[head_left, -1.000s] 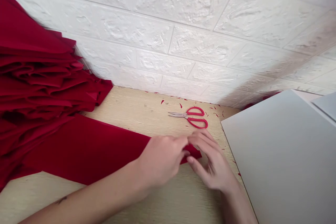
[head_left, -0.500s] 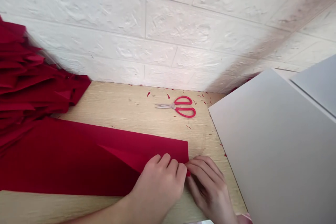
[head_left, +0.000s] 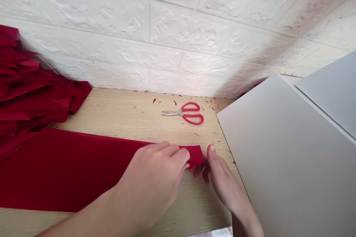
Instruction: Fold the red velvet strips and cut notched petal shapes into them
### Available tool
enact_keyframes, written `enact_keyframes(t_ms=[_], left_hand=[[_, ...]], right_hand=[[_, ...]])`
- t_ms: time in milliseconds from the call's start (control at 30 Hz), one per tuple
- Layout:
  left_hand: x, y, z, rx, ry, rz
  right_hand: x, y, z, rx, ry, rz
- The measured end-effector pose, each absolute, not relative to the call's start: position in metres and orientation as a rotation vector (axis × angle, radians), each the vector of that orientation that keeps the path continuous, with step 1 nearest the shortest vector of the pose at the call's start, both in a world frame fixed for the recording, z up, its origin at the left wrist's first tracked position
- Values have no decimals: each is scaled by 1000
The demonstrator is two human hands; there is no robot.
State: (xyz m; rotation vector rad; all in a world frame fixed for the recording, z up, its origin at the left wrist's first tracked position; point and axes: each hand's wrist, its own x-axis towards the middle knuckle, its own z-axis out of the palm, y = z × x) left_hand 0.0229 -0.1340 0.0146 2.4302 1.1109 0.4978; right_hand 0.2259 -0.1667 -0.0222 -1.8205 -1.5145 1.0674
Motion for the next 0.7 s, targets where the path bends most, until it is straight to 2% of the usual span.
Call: enact_keyframes(t_ms=[233, 467, 700], left_hand=[[19, -130, 1, 2192, 1077, 464], [9, -101, -1, 1893, 1065, 546], [2, -96, -7, 1748, 1116, 643]], right_hand=[[204, -155, -6, -1578, -1530, 1182], [199, -153, -12, -1597, -1354, 1181], [183, -137, -12, -1282, -1371, 1321]])
